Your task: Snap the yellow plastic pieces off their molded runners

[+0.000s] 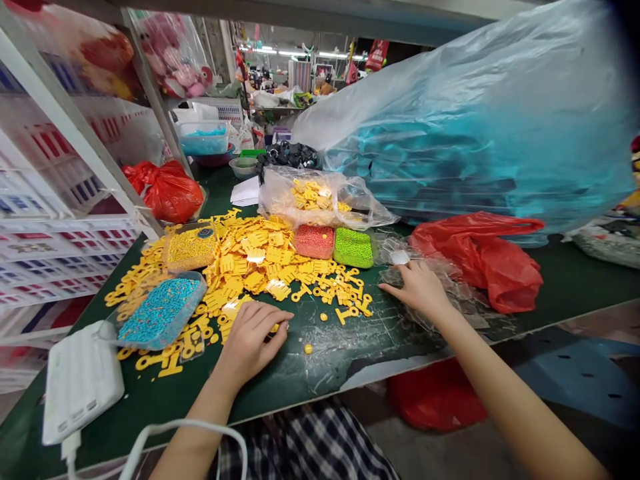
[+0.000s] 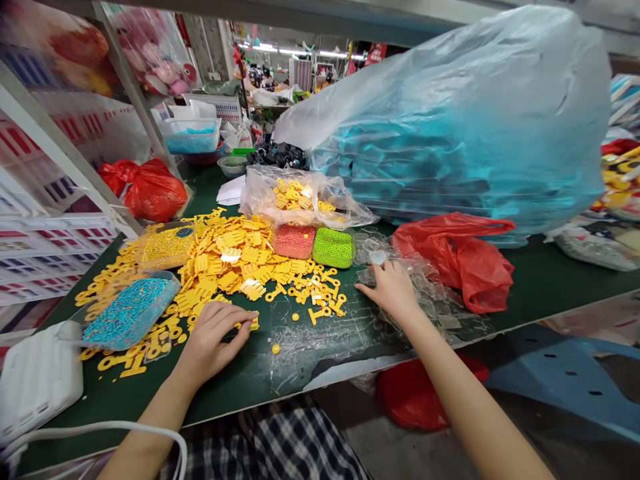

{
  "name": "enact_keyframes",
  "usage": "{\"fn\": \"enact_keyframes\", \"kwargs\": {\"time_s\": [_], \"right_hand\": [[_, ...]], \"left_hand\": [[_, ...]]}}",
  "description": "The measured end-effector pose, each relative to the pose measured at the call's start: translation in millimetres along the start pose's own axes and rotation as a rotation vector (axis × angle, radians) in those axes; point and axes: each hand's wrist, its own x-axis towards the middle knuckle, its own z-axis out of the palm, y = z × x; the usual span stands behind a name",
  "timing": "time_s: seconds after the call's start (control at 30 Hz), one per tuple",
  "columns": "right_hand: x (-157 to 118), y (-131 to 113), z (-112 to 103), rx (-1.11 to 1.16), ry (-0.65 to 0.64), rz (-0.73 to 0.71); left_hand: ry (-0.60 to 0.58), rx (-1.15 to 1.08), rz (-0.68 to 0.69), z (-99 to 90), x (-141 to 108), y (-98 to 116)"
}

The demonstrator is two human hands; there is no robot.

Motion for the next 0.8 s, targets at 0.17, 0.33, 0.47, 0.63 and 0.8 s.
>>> {"fn": "enact_keyframes", "kwargs": {"time_s": [0.17,0.33,0.47,0.63,0.8], "right_hand": [[1.6,-1.3,-5.2,0.097,0.032,-0.043],[0.7,-11.8,-17.4,0.21,0.101,-0.042],[-2.4,-29.9,-31.0,0.514,0.095,-0.011],[-6.0,-62.0,-56.1,0.897,-0.084,-0.088],[-1.8,-104.6,-76.3,1.142,-0.287,-0.256]], "left_hand": [[-0.008,0.028,-0.021,0.8,-0.9,-4.1],[-0.031,0.091,-0.045,1.4,-1.0,-5.2],[-0.037,0.097,0.002,2.0,0.3,-3.0],[-0.009,0.088,-0.018,1.8,1.2,-1.9],[0.037,0.049,0.041,0.6,-0.4,-3.0]]}}
